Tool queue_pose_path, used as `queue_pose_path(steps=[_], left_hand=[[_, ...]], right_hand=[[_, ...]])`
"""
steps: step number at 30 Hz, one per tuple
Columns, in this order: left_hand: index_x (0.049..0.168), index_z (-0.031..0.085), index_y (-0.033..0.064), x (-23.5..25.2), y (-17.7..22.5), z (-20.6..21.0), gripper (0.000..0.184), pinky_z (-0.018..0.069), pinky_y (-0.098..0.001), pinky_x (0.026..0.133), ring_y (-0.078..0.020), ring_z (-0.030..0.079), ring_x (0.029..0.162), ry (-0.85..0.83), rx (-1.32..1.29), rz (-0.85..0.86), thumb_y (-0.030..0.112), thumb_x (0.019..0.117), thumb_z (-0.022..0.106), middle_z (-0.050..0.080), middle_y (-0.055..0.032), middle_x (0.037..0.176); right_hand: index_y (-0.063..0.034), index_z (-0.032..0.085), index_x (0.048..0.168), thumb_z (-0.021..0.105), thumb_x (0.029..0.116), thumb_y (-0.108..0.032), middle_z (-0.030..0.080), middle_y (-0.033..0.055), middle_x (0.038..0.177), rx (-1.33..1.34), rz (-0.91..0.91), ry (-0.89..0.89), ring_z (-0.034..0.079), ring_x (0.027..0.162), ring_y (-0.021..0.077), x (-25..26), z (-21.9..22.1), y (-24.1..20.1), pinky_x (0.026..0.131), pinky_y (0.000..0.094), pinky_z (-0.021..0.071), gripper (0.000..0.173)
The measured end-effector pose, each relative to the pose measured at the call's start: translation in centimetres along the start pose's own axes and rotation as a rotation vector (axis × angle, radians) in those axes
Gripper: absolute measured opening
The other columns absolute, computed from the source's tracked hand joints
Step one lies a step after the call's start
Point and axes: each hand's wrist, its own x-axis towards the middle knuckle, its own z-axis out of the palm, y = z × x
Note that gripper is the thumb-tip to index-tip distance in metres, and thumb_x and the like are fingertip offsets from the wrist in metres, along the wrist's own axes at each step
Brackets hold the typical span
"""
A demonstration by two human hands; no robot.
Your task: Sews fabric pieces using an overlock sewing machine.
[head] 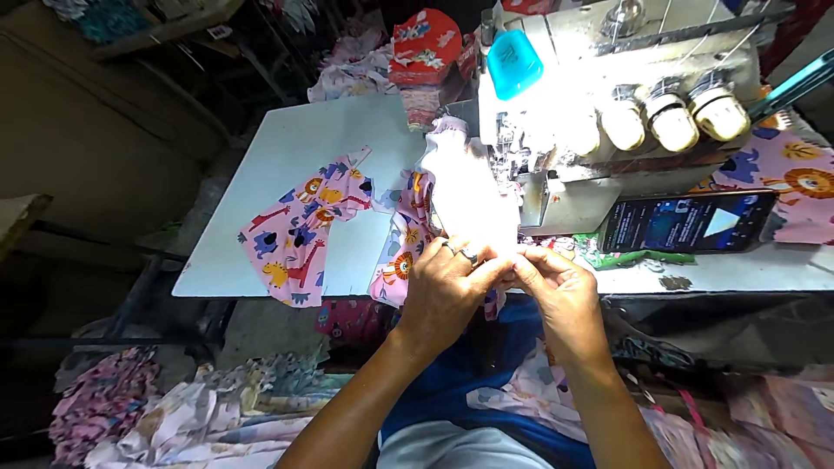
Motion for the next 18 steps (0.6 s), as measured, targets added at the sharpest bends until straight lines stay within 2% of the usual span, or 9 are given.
queue_pose_path(steps=[2,4,6,8,9,11,12,15,18], left_hand=[[0.095,0.081,0.0157,-0.2,-0.3,0.0,0.012,0.047,-0.0336,0.074,-0.0193,0.063,0.084,-0.018,-0.001,0.023,0.012,0.0942,0.07,0.071,-0.0037,0.09],[0.095,0.082,0.0167,-0.4,-0.5,0.3,0.011,0.0493,-0.034,0.078,-0.0206,0.065,0.091,0.003,-0.005,0.036,0.017,0.0945,0.071,0.073,-0.0042,0.095],[0.098,0.08,0.0167,-0.9,-0.5,1.4,0.02,0.0462,-0.0378,0.091,-0.0235,0.062,0.103,0.078,-0.027,0.028,0.035,0.0909,0.074,0.072,-0.0069,0.108],[0.112,0.069,0.0159,-1.5,-0.7,2.9,0.036,0.0312,-0.0456,0.115,-0.027,0.053,0.128,0.094,-0.015,0.036,0.044,0.0902,0.074,0.063,-0.0105,0.131],[0.118,0.067,0.0143,-1.7,-1.0,3.6,0.033,0.0259,-0.0491,0.12,-0.0284,0.05,0.136,0.104,-0.008,0.054,0.035,0.093,0.073,0.061,-0.0118,0.137],[0.124,0.068,0.0123,-2.2,-1.8,3.9,0.026,0.0263,-0.0505,0.121,-0.0272,0.051,0.138,0.104,0.03,0.084,0.013,0.0979,0.064,0.063,-0.0105,0.139],[0.124,0.07,0.0124,-2.4,-2.0,3.6,0.027,0.0266,-0.0504,0.121,-0.0254,0.052,0.138,0.09,0.039,0.09,0.007,0.1,0.06,0.065,-0.0084,0.139],[0.125,0.073,0.0142,-2.4,-2.1,1.8,0.03,0.03,-0.0501,0.121,-0.0223,0.056,0.136,0.015,0.047,0.106,0.004,0.1016,0.056,0.067,-0.0037,0.137],[0.134,0.069,0.0149,-1.1,-2.1,0.0,0.041,0.0378,-0.0472,0.115,-0.0225,0.06,0.131,-0.134,0.098,0.088,-0.001,0.0989,0.054,0.065,-0.0034,0.14]], right_hand=[[0.0029,0.072,0.104,0.062,0.0968,0.002,0.074,0.0064,0.086,-0.007,0.002,-0.009,0.073,0.075,0.0131,0.1,0.0,0.1,0.075,0.0289,0.0641,0.013],[0.0019,0.073,0.103,0.065,0.0957,0.0,0.075,0.0064,0.086,-0.017,-0.009,-0.024,0.073,0.075,0.0126,0.4,-0.1,0.0,0.075,0.028,0.0635,0.011],[-0.0001,0.074,0.104,0.068,0.0935,0.0,0.075,0.0043,0.086,-0.05,-0.016,-0.025,0.072,0.075,0.0099,0.7,-0.1,-0.4,0.073,0.0247,0.0621,0.012],[-0.0007,0.071,0.106,0.068,0.0922,0.001,0.074,0.005,0.085,-0.07,-0.042,-0.016,0.072,0.071,0.0111,0.7,0.1,-0.7,0.069,0.0255,0.0626,0.014],[-0.002,0.067,0.109,0.068,0.0918,0.001,0.072,0.0045,0.087,-0.09,-0.073,-0.015,0.071,0.071,0.0109,0.6,0.1,-0.6,0.067,0.0252,0.0618,0.018],[-0.0022,0.06,0.113,0.067,0.0934,0.0,0.07,0.003,0.089,-0.165,-0.145,-0.007,0.069,0.069,0.0087,0.0,0.2,-0.4,0.064,0.0225,0.061,0.02],[-0.001,0.06,0.112,0.066,0.094,-0.001,0.07,0.0021,0.09,-0.217,-0.184,-0.001,0.068,0.069,0.0064,-0.3,0.2,-0.3,0.064,0.0203,0.0596,0.019],[0.002,0.072,0.107,0.065,0.0935,-0.005,0.071,0.0032,0.093,-0.406,-0.296,0.029,0.067,0.075,0.0029,-0.4,-0.1,-0.2,0.069,0.0174,0.0587,0.016],[-0.0063,0.077,0.11,0.065,0.0958,-0.011,0.068,0.0017,0.098,-0.647,-0.374,0.044,0.064,0.084,0.002,1.1,-0.1,-0.9,0.074,0.0152,0.0547,0.019]])
